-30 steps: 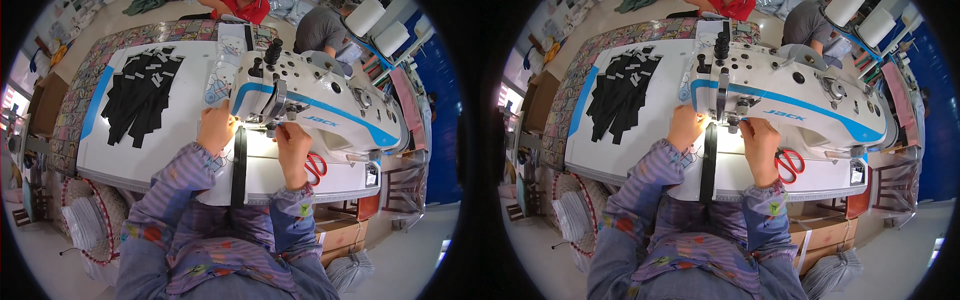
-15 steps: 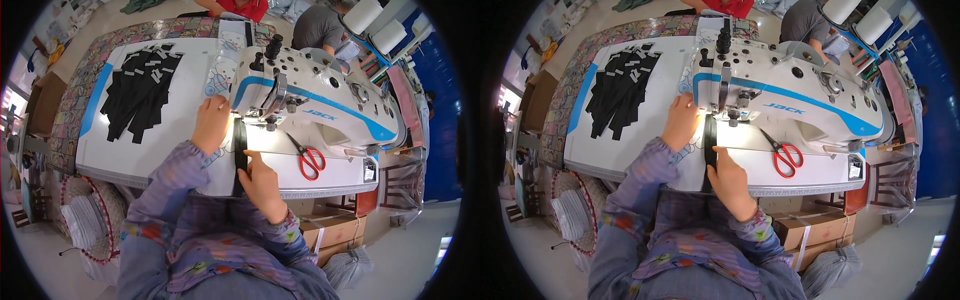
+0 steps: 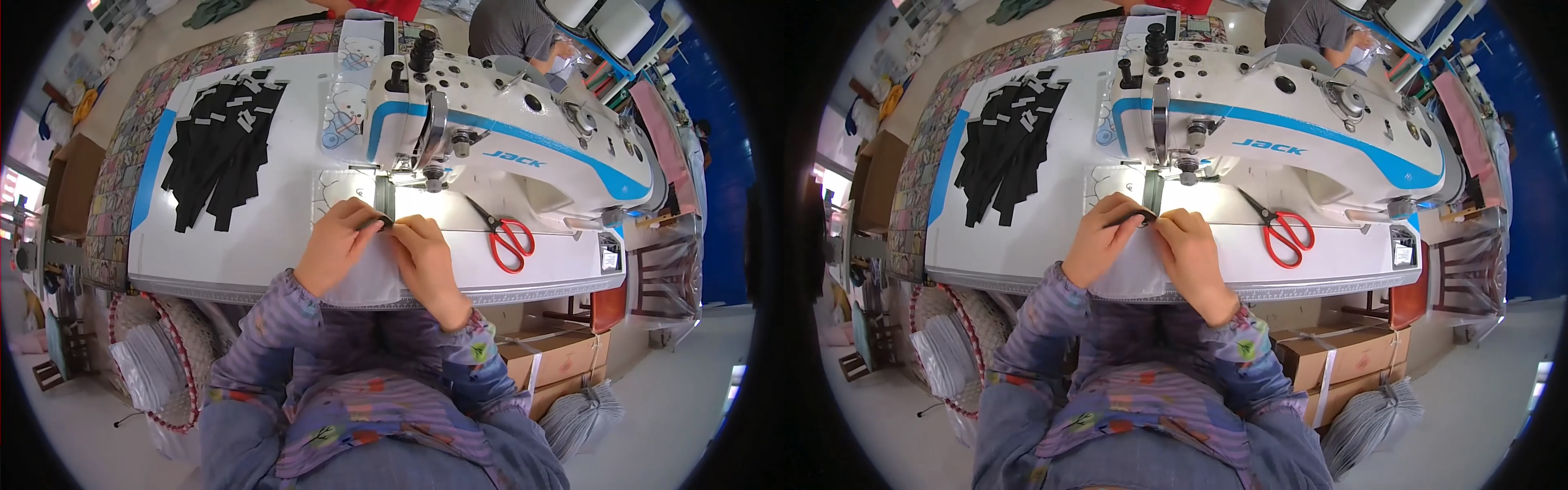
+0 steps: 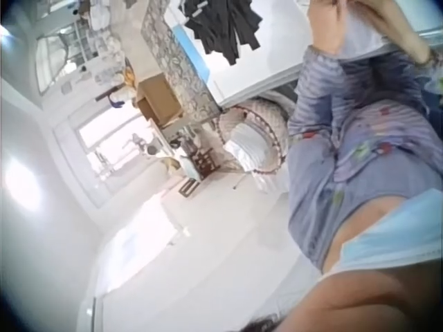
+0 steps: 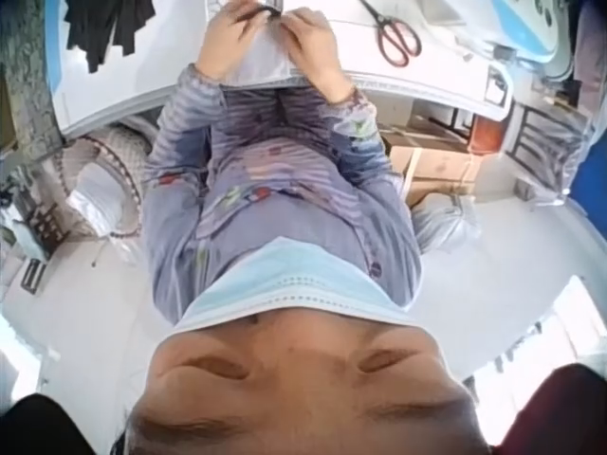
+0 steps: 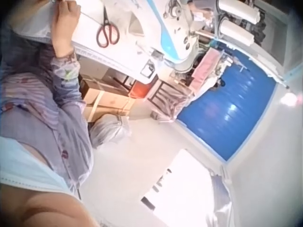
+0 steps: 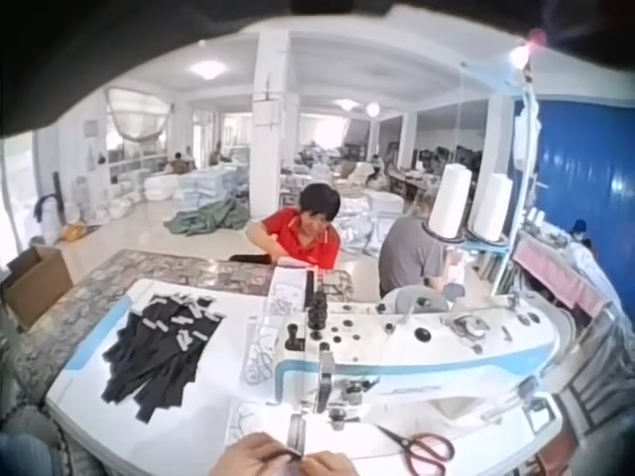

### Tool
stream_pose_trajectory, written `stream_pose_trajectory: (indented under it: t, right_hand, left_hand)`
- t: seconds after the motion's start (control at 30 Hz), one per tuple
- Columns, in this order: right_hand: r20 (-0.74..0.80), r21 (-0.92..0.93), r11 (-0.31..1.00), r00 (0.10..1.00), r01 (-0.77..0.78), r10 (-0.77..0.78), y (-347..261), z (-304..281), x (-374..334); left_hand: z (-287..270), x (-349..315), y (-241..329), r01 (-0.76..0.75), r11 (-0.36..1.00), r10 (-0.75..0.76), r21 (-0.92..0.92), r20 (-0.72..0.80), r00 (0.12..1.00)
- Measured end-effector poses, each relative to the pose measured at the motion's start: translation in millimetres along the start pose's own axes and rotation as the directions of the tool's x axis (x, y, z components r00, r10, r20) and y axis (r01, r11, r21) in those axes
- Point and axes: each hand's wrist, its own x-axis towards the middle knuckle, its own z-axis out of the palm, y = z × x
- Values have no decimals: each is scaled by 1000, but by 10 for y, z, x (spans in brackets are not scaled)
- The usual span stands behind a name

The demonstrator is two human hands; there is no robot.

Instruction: Sewing small black fabric strips using an industrial sewing machine.

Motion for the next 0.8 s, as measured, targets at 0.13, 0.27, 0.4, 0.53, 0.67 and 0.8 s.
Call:
stream_pose_trajectory:
  t: [0.13,0.27,0.4,0.53,0.67,0.8]
  right_hand:
    - [55,-108,994,998,21,-15,-94,26,-90]
    - [159,-119,991,987,58,-38,-272,-95,-434]
    - [139,-196,976,988,96,-69,-324,-149,-600]
    - [141,-195,977,988,88,-61,-294,-137,-526]
    - [122,-216,972,990,95,-69,-284,-112,-457]
    - [88,-176,981,994,80,-65,-222,-111,-367]
  left_hand:
    - [-3,-47,9,-195,952,180,236,84,980]
    - [26,-142,47,-273,898,213,347,200,956]
    - [52,-151,63,-230,929,200,290,132,971]
    - [85,-42,26,-218,918,191,331,113,975]
    - [106,120,-75,-197,938,176,286,98,979]
    - [77,258,-184,93,994,-96,55,48,994]
